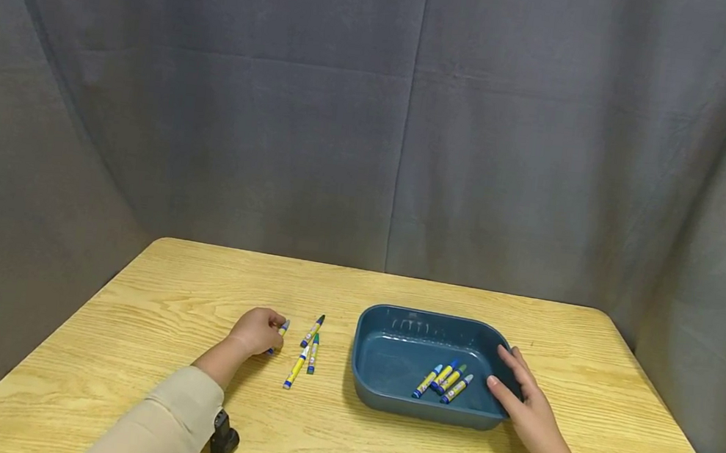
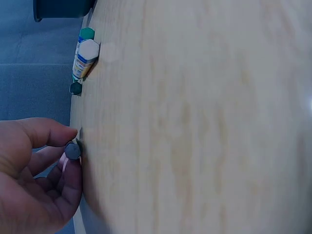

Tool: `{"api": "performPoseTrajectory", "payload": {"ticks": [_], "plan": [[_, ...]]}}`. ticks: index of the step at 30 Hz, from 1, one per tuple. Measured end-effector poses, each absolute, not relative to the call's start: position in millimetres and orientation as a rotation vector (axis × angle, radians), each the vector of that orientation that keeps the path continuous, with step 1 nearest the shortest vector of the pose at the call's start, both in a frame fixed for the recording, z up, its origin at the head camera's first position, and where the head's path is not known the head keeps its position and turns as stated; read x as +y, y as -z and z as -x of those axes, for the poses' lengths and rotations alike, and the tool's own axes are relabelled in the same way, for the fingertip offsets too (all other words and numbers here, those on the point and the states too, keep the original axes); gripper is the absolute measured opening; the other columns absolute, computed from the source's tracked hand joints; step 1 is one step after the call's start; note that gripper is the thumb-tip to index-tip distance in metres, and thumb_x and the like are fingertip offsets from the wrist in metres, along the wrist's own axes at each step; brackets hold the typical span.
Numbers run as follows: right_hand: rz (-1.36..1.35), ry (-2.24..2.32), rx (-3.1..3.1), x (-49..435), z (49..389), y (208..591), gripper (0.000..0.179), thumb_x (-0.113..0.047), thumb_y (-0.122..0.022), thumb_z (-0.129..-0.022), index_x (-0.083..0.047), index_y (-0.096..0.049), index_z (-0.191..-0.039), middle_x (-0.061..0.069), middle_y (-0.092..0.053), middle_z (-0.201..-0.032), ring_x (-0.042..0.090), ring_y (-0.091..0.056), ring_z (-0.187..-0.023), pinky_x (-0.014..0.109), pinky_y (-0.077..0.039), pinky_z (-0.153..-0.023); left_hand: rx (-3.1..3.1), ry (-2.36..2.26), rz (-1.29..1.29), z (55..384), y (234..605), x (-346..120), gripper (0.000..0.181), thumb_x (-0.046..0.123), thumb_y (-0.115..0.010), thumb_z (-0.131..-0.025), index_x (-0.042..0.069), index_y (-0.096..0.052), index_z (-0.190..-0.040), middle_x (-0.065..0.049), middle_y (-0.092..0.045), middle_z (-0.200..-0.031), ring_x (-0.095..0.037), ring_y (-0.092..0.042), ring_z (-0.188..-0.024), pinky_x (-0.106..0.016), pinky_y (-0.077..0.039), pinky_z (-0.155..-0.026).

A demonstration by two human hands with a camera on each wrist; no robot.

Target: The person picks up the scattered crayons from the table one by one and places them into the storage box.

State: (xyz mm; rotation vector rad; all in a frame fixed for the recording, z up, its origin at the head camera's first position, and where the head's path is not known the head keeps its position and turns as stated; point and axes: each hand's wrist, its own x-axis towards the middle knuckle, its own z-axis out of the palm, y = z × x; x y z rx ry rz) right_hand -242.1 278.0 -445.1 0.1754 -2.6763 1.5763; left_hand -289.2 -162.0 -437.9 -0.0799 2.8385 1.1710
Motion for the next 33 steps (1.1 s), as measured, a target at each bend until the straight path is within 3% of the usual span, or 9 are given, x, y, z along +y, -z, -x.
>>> {"api": "performPoseTrajectory", "payload": {"ticks": [9, 17, 29, 33], "plan": [[-0.155, -1.566, -2.687, 278, 242, 447, 0.065, -0.026, -0.059, -0.097, -0.010, -0.031, -0.154, 0.021, -0.002, -0.164, 0.049, -0.001, -0.149, 0.072, -0.007, -0.112, 2.768, -1.289, 0.085, 285, 430, -157, 0.047, -0.002, -0.058, -0.079, -0.009, -0.060, -0.125, -0.015, -0.059, -0.100, -0.017, -0.052, -0.074, -0.023, -0.045, -0.059], [-0.165, -1.574, -2.670, 277, 242, 444, 0.065, -0.027, -0.058, -0.097, -0.009, -0.031, -0.154, 0.022, -0.002, -0.164, 0.049, -0.001, -0.148, 0.073, -0.006, -0.112, 2.579, -1.556, 0.009, 295, 416, -141, 0.046, -0.002, -0.058, -0.083, -0.006, -0.058, -0.129, -0.004, -0.052, -0.084, -0.013, -0.044, -0.065, -0.028, -0.046, -0.059], [-0.166, -1.566, -2.679, 278, 242, 444, 0.065, -0.025, -0.059, -0.097, -0.009, -0.031, -0.154, 0.022, -0.002, -0.164, 0.049, -0.001, -0.148, 0.073, -0.006, -0.112, 2.522, -1.585, -0.143, 301, 379, -69, 0.043, -0.001, -0.060, -0.083, 0.000, -0.063, -0.126, -0.007, -0.057, -0.092, -0.014, -0.050, -0.076, -0.021, -0.048, -0.061], [-0.174, -1.568, -2.676, 278, 242, 444, 0.065, -0.025, -0.059, -0.097, -0.009, -0.032, -0.153, 0.022, -0.002, -0.164, 0.049, -0.001, -0.149, 0.073, -0.006, -0.112, 2.478, -1.599, -0.211, 303, 372, -48, 0.044, -0.002, -0.061, -0.082, -0.001, -0.063, -0.126, -0.005, -0.054, -0.089, -0.013, -0.047, -0.070, -0.020, -0.046, -0.058]]}}
